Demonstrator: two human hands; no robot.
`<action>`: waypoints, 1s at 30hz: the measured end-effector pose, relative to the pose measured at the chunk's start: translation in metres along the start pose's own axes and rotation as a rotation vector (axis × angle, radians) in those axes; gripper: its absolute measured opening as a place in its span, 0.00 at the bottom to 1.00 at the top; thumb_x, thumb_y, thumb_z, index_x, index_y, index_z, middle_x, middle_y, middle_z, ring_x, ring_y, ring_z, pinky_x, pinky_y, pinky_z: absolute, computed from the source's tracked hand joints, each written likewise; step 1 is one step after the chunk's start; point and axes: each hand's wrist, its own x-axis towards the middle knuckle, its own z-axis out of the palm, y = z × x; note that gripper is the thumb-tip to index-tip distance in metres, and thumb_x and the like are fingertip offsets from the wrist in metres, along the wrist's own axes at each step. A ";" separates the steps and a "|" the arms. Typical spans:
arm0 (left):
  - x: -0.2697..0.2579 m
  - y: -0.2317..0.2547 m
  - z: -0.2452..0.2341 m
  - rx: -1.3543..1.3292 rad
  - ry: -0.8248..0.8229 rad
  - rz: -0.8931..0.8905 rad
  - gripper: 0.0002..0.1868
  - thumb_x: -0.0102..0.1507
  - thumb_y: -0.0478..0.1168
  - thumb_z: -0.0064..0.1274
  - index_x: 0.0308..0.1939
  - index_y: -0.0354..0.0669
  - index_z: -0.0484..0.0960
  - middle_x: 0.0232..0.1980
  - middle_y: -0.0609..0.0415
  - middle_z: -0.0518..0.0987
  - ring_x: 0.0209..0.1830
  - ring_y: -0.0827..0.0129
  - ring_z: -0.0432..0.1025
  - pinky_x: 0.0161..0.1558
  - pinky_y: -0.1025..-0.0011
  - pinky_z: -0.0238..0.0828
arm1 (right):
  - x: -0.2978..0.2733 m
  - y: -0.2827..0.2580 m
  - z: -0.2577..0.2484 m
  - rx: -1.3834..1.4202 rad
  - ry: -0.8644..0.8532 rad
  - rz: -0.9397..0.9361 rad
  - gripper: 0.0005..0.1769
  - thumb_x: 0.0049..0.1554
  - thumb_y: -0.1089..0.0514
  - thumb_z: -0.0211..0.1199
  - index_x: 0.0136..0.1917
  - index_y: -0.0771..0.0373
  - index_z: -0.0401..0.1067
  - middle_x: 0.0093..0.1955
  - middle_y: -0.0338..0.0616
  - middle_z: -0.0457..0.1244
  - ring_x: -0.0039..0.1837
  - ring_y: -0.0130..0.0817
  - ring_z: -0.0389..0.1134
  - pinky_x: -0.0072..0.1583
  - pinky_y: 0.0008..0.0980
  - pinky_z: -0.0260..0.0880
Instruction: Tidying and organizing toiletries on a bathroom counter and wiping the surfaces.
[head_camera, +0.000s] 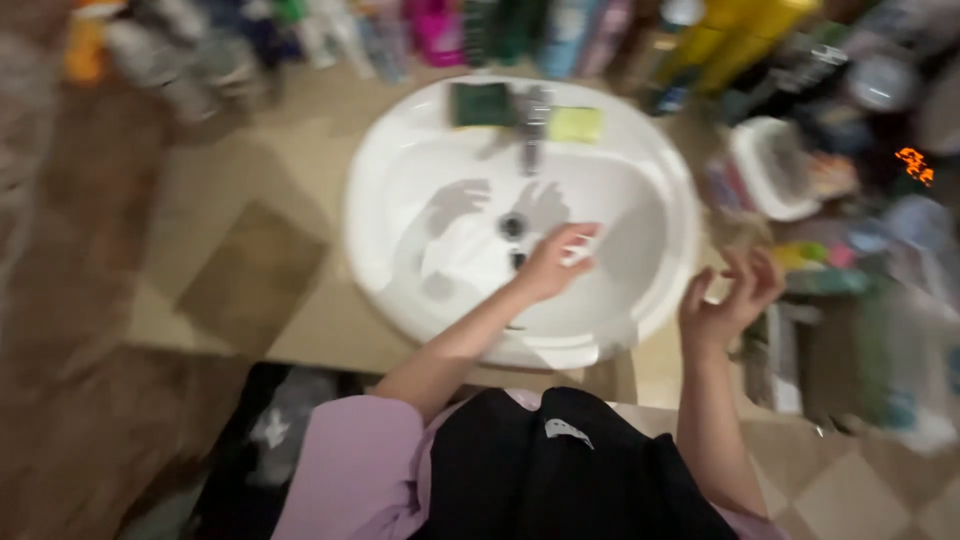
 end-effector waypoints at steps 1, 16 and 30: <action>-0.017 -0.018 -0.032 -0.121 0.142 0.022 0.29 0.62 0.32 0.61 0.68 0.46 0.74 0.64 0.52 0.75 0.60 0.64 0.73 0.57 0.66 0.75 | -0.007 -0.018 0.022 0.047 -0.014 -0.082 0.23 0.62 0.72 0.61 0.69 0.61 0.70 0.74 0.57 0.52 0.70 0.48 0.61 0.56 0.34 0.70; -0.301 -0.097 -0.397 -0.251 1.029 -0.100 0.21 0.68 0.29 0.53 0.65 0.38 0.72 0.62 0.53 0.77 0.60 0.70 0.73 0.61 0.72 0.71 | -0.040 -0.338 0.502 0.621 -0.626 -0.017 0.35 0.53 0.58 0.78 0.70 0.61 0.65 0.65 0.50 0.61 0.62 0.41 0.65 0.55 0.37 0.71; -0.329 -0.124 -0.432 -0.207 1.053 -0.105 0.25 0.65 0.28 0.56 0.66 0.38 0.71 0.58 0.53 0.78 0.59 0.71 0.73 0.57 0.74 0.71 | -0.035 -0.423 0.623 0.675 -0.369 0.041 0.49 0.46 0.51 0.84 0.70 0.68 0.60 0.65 0.54 0.64 0.66 0.45 0.69 0.67 0.40 0.70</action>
